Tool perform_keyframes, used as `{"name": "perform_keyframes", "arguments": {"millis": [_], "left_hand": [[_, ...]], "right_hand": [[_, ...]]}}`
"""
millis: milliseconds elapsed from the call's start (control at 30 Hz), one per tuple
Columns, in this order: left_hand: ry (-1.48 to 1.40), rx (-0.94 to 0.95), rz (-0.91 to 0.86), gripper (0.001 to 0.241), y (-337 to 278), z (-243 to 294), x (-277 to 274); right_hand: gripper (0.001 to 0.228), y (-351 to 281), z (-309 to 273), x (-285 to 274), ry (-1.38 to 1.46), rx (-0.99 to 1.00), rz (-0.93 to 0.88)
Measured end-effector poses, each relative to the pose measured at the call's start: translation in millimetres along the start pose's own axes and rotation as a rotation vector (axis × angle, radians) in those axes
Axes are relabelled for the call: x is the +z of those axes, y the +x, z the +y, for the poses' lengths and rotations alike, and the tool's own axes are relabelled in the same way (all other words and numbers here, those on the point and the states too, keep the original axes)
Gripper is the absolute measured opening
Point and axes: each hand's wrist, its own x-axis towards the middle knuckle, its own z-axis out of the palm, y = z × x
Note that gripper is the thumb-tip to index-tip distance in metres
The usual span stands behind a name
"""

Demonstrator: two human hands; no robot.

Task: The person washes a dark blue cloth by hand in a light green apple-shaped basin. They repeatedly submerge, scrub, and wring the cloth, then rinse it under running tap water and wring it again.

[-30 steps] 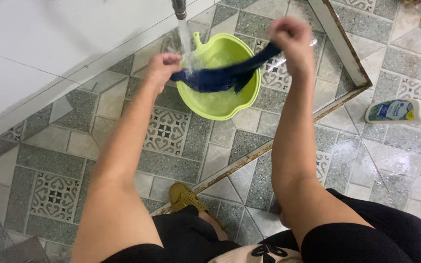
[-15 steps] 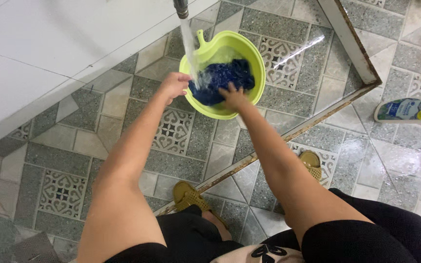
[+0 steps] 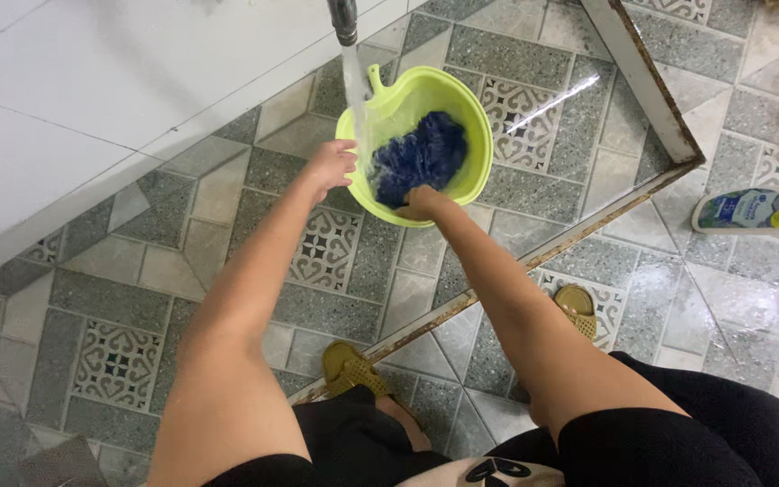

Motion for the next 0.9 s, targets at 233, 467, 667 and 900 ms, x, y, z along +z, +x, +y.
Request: {"name": "perform_keyframes", "arguments": {"millis": [233,467,667,900], "left_hand": [[-0.264,0.134,0.002,0.047,35.6,-14.2,1.5],[-0.232,0.257,0.088,0.038,37.6,8.7,6.3],[-0.292,0.22,0.133,0.021,-4.4,68.4,16.0],[-0.109,0.257,0.274,0.019,-27.2,91.6,20.9]], "right_hand": [[0.067,-2.0,-6.6,-4.1,-0.182,0.16,0.276],[0.029,-30.4,-35.7,-84.5,0.73,0.052,0.373],[0.017,-79.4,-97.4,-178.7,1.072,-0.293,0.475],[0.016,-95.5,-108.2,-248.3,0.848,-0.543,0.826]]}}
